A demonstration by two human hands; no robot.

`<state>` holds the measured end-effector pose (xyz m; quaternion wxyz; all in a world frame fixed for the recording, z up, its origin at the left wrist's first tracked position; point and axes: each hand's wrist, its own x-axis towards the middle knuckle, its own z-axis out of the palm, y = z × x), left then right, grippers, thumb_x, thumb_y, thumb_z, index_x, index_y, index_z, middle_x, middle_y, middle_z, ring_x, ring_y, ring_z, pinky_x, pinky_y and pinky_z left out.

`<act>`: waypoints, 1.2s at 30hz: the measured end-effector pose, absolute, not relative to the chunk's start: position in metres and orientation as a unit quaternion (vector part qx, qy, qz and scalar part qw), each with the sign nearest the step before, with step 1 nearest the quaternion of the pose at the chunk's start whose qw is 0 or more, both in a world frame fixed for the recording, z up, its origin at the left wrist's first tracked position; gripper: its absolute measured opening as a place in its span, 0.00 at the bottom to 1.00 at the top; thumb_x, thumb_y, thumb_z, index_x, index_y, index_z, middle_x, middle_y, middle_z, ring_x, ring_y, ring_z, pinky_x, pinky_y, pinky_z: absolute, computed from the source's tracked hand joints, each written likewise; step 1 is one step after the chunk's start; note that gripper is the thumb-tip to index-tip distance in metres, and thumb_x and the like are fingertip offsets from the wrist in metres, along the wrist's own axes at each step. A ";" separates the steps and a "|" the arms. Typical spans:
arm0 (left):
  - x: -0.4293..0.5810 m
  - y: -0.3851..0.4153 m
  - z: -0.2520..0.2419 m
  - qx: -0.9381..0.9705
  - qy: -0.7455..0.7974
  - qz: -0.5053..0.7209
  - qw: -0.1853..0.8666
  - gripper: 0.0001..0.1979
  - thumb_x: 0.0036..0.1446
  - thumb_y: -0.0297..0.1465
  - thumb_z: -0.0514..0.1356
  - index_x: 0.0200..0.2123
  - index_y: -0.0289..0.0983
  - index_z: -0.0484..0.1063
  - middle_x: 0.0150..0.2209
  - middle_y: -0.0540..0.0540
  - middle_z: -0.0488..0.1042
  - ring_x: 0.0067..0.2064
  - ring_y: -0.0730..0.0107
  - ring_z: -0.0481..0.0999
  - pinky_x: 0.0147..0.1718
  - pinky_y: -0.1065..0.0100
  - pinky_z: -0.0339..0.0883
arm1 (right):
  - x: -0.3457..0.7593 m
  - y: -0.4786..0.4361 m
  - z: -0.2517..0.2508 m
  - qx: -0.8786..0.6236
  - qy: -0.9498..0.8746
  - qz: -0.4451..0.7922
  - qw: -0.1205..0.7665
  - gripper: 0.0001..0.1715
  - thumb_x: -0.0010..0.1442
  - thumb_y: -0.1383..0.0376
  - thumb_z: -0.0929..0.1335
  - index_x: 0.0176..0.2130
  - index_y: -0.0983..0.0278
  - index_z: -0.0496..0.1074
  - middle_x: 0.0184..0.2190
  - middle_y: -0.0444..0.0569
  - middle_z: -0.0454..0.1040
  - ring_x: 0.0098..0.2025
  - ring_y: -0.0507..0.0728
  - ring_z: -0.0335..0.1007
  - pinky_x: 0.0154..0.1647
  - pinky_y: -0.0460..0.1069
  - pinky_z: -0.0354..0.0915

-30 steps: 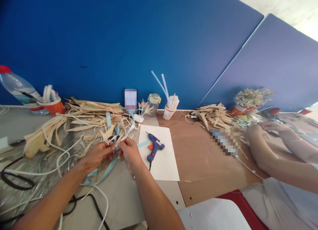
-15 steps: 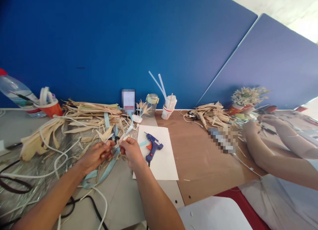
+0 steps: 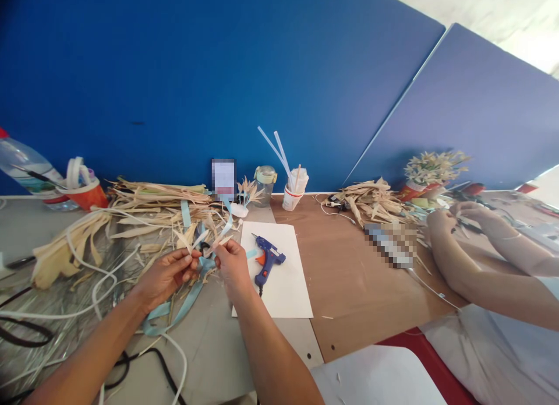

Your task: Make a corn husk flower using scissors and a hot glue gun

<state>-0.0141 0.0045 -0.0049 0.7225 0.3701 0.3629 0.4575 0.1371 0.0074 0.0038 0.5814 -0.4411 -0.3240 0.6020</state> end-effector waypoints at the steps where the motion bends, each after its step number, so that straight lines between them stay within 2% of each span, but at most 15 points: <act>1: -0.015 0.005 -0.005 0.374 0.363 0.455 0.722 0.10 0.48 0.33 0.66 0.33 0.33 0.76 0.24 0.51 0.70 0.20 0.81 0.64 0.24 0.73 0.61 | 0.137 0.007 0.005 -0.441 -0.326 0.600 0.583 0.10 0.45 0.63 0.68 0.19 0.63 0.62 0.10 0.35 0.59 0.15 0.46 0.48 0.20 0.45 0.45; 7: -0.013 0.003 -0.005 0.386 0.358 0.451 0.720 0.08 0.48 0.31 0.66 0.32 0.35 0.74 0.23 0.52 0.71 0.19 0.81 0.65 0.24 0.73 0.61 | 0.136 0.003 0.011 -0.451 -0.335 0.580 0.590 0.12 0.45 0.62 0.68 0.18 0.63 0.61 0.11 0.35 0.59 0.16 0.47 0.49 0.21 0.45 0.46; 13: -0.011 0.002 -0.005 0.372 0.376 0.461 0.713 0.08 0.43 0.30 0.69 0.26 0.35 0.73 0.30 0.50 0.75 0.20 0.82 0.64 0.25 0.71 0.63 | 0.134 0.000 0.016 -0.464 -0.351 0.558 0.592 0.13 0.46 0.62 0.68 0.18 0.63 0.61 0.12 0.35 0.58 0.17 0.47 0.50 0.22 0.45 0.48; 17: -0.010 0.002 -0.004 0.366 0.386 0.467 0.706 0.11 0.40 0.31 0.71 0.25 0.34 0.72 0.26 0.52 0.72 0.21 0.82 0.64 0.24 0.73 0.60 | 0.133 -0.001 0.018 -0.469 -0.355 0.553 0.590 0.13 0.46 0.61 0.68 0.17 0.62 0.61 0.12 0.35 0.57 0.17 0.47 0.49 0.21 0.45 0.49; 21: -0.009 0.003 -0.005 0.370 0.384 0.462 0.708 0.11 0.41 0.30 0.71 0.26 0.35 0.71 0.23 0.53 0.70 0.21 0.80 0.64 0.23 0.74 0.59 | 0.133 -0.002 0.020 -0.475 -0.364 0.546 0.586 0.13 0.46 0.61 0.67 0.17 0.62 0.60 0.12 0.36 0.58 0.18 0.47 0.50 0.22 0.45 0.50; 32: -0.012 0.004 -0.011 0.367 0.390 0.463 0.707 0.09 0.42 0.29 0.70 0.25 0.34 0.73 0.25 0.51 0.71 0.26 0.77 0.69 0.27 0.73 0.64 | 0.132 -0.003 0.019 -0.476 -0.361 0.551 0.583 0.15 0.46 0.62 0.68 0.16 0.63 0.60 0.12 0.36 0.58 0.18 0.47 0.50 0.21 0.44 0.49; 36: -0.011 0.003 -0.009 0.370 0.394 0.466 0.700 0.10 0.41 0.29 0.70 0.27 0.35 0.73 0.24 0.51 0.70 0.23 0.78 0.67 0.23 0.74 0.61 | 0.133 -0.003 0.019 -0.475 -0.365 0.549 0.583 0.15 0.46 0.61 0.68 0.17 0.63 0.60 0.12 0.36 0.58 0.18 0.47 0.50 0.22 0.45 0.50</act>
